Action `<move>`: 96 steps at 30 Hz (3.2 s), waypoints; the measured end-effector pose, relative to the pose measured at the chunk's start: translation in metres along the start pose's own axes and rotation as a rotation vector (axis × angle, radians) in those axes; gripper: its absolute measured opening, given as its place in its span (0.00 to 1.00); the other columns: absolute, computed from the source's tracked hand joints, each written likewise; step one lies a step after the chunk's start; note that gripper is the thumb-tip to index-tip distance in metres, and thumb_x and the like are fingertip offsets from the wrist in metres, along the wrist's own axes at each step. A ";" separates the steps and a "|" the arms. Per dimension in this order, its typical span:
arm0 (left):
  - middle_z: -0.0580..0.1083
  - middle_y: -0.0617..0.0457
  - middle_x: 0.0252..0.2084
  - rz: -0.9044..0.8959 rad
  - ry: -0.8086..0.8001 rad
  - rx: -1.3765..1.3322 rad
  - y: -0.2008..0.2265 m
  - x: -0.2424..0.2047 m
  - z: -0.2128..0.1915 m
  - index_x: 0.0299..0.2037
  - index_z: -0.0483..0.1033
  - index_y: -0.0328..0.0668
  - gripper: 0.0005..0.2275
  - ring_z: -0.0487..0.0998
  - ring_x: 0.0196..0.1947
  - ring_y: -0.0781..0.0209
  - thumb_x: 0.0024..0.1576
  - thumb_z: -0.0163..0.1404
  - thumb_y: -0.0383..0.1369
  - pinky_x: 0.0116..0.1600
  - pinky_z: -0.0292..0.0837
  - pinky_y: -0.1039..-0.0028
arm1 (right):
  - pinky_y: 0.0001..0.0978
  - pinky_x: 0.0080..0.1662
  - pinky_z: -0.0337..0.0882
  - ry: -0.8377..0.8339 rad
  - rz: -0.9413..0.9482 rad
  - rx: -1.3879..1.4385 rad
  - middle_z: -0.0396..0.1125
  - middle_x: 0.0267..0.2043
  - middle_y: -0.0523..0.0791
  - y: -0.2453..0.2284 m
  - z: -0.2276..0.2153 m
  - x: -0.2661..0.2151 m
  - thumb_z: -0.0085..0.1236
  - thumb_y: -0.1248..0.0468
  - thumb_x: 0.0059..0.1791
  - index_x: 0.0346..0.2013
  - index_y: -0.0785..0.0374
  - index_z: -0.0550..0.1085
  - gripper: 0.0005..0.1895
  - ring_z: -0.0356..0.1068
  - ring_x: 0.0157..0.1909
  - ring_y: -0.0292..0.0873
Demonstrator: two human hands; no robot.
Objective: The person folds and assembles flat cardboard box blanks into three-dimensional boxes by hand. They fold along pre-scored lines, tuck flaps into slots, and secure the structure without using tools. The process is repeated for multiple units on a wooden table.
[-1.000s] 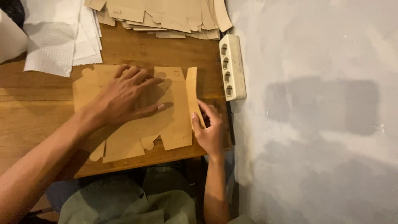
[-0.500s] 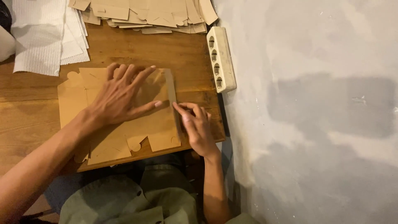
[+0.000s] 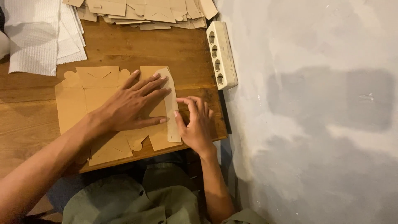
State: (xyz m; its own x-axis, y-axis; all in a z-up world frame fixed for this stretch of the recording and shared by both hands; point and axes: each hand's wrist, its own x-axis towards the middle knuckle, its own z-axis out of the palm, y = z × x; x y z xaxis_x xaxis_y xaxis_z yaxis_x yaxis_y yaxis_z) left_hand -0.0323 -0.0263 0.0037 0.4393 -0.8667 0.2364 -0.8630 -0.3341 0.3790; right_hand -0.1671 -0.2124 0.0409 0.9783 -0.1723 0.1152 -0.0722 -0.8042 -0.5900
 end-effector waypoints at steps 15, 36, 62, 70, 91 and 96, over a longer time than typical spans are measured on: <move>0.54 0.46 0.78 -0.077 -0.019 -0.027 -0.001 0.000 0.001 0.71 0.60 0.45 0.45 0.49 0.78 0.50 0.50 0.48 0.69 0.78 0.34 0.50 | 0.47 0.49 0.55 0.033 -0.003 -0.147 0.56 0.41 0.42 0.030 0.015 0.078 0.56 0.49 0.53 0.39 0.51 0.65 0.14 0.60 0.48 0.51; 0.57 0.46 0.77 -0.088 -0.010 -0.041 0.000 0.001 -0.003 0.69 0.62 0.42 0.45 0.51 0.78 0.49 0.50 0.49 0.69 0.78 0.36 0.50 | 0.48 0.50 0.57 -0.003 0.042 -0.096 0.58 0.42 0.42 0.016 0.009 0.059 0.56 0.51 0.52 0.40 0.51 0.65 0.12 0.61 0.50 0.50; 0.56 0.46 0.77 -0.085 -0.019 -0.037 0.000 0.001 -0.002 0.69 0.61 0.44 0.45 0.51 0.78 0.51 0.50 0.49 0.69 0.78 0.35 0.51 | 0.45 0.52 0.53 0.035 0.094 -0.051 0.59 0.44 0.42 0.002 -0.004 -0.038 0.56 0.53 0.53 0.44 0.53 0.69 0.11 0.61 0.49 0.48; 0.56 0.44 0.77 -0.068 -0.032 -0.109 -0.001 0.001 -0.008 0.69 0.60 0.42 0.43 0.50 0.78 0.48 0.52 0.50 0.66 0.77 0.35 0.49 | 0.48 0.47 0.56 0.041 0.046 -0.094 0.62 0.43 0.43 0.015 0.006 0.019 0.58 0.51 0.51 0.44 0.52 0.71 0.13 0.63 0.48 0.51; 0.64 0.38 0.66 -0.052 0.162 0.115 0.010 -0.007 0.021 0.66 0.69 0.46 0.40 0.57 0.73 0.39 0.53 0.46 0.69 0.75 0.42 0.44 | 0.49 0.51 0.58 0.007 0.026 -0.019 0.61 0.48 0.46 0.012 -0.014 0.012 0.58 0.53 0.50 0.53 0.52 0.71 0.18 0.62 0.52 0.54; 0.62 0.38 0.70 -0.148 0.099 0.077 0.036 -0.004 0.015 0.67 0.67 0.47 0.40 0.55 0.75 0.40 0.53 0.45 0.68 0.74 0.44 0.41 | 0.46 0.53 0.55 -0.039 0.009 -0.013 0.59 0.53 0.45 0.012 -0.031 -0.014 0.54 0.53 0.53 0.54 0.51 0.72 0.17 0.60 0.54 0.52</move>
State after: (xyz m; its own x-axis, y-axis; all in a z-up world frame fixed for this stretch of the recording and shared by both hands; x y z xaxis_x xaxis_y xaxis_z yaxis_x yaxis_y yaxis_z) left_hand -0.0684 -0.0408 0.0029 0.5817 -0.7668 0.2716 -0.8023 -0.4856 0.3472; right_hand -0.1879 -0.2372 0.0567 0.9844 -0.1574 0.0781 -0.0834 -0.8098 -0.5808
